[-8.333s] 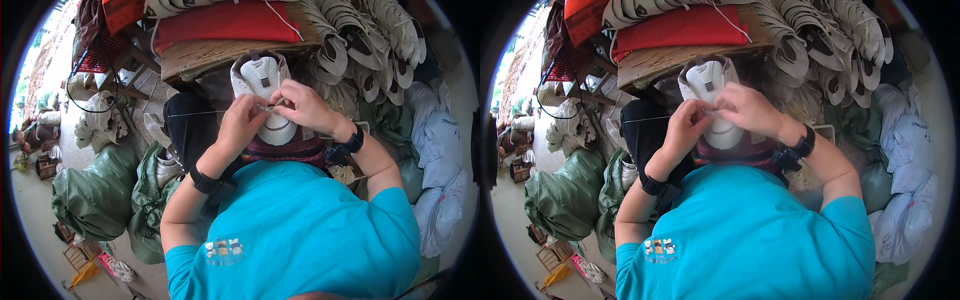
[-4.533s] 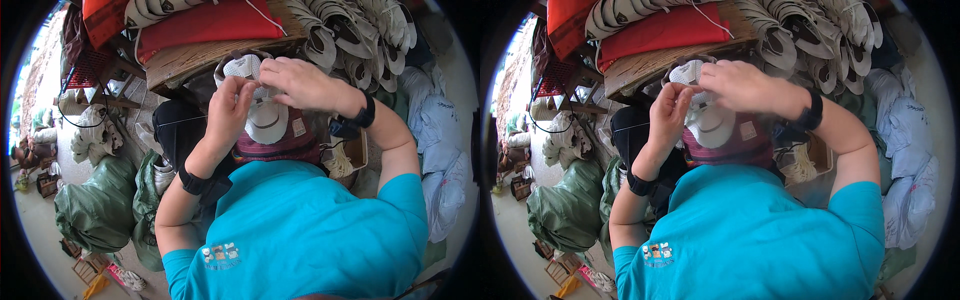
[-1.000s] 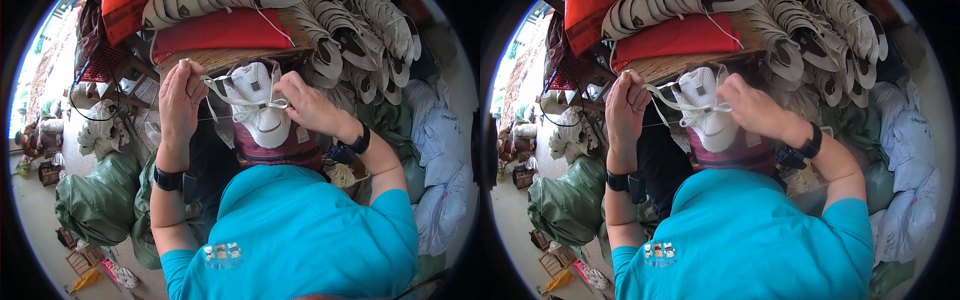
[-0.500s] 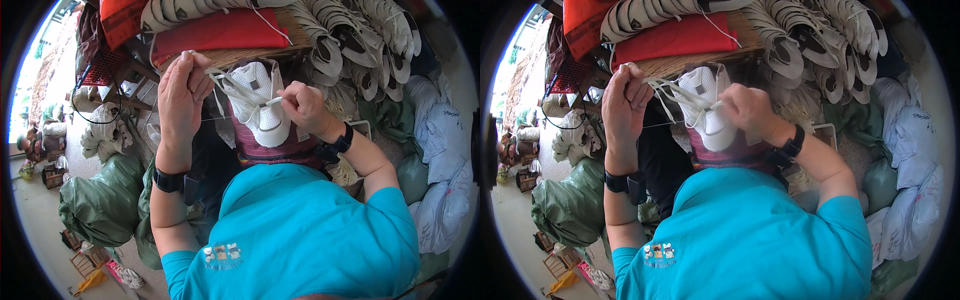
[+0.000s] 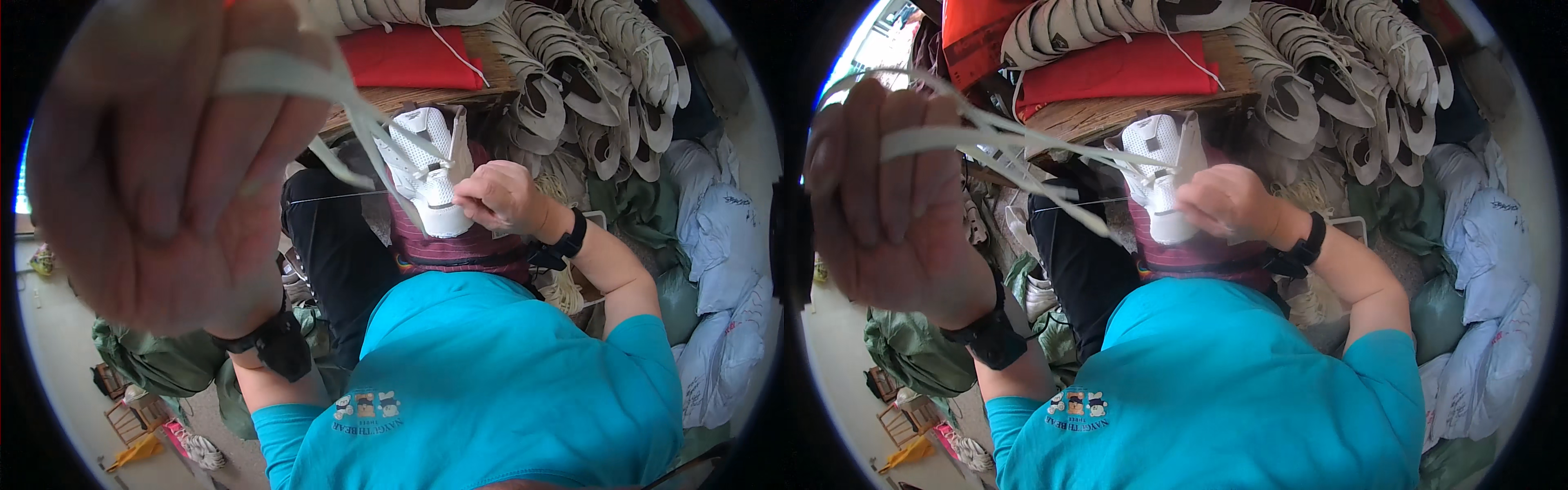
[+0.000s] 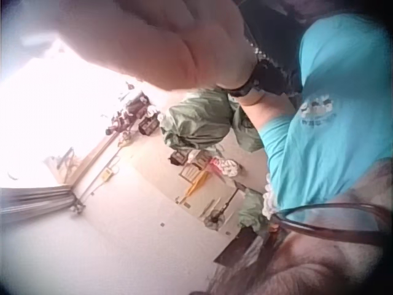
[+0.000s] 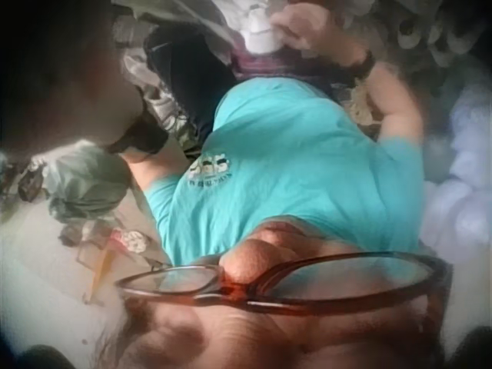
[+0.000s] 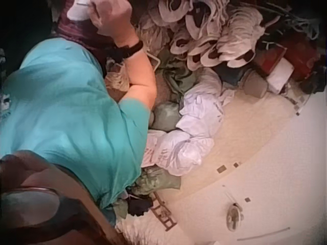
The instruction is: The person threads white shoelaces through the eyelets of a white sneaker held on their lap. They pull the laces tight and adjust the fit repeatedly, then place the shoe aside and pick up another shoe to continue the process.
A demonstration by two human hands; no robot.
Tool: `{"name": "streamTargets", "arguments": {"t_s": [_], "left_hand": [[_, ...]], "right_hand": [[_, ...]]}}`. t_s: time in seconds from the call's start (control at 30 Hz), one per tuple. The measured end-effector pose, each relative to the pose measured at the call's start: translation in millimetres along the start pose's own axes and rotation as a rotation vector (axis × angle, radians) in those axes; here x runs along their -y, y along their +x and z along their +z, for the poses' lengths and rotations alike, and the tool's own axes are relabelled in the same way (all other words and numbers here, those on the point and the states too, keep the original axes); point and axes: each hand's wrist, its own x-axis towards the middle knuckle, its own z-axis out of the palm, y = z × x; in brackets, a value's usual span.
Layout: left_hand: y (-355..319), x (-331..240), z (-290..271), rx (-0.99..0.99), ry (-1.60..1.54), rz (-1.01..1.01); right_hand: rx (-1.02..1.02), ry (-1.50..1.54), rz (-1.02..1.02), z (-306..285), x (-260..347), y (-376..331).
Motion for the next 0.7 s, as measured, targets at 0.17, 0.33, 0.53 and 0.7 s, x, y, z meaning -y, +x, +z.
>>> {"name": "streamTargets", "arguments": {"t_s": [0.17, 0.33, 0.53, 0.7], "left_hand": [[0.3, 26.2, -20.9, 0.02, -0.02, 0.013], [-9.3, 46.6, -41.0, -0.155, -0.078, 0.006], [-65.9, 43.0, -88.1, -0.595, -0.246, -0.069], [-176.8, 34.6, -188.2, -0.962, -0.485, -0.111]], "right_hand": [[0.097, -0.023, 0.183, 10.7, 12.2, 22.8], [0.344, 0.437, 0.57, 28.4, -2.3, 39.7], [0.265, 0.983, 0.717, -4.9, -29.2, 77.4], [-0.108, 1.36, 0.82, -46.0, -59.5, 61.9]]}}
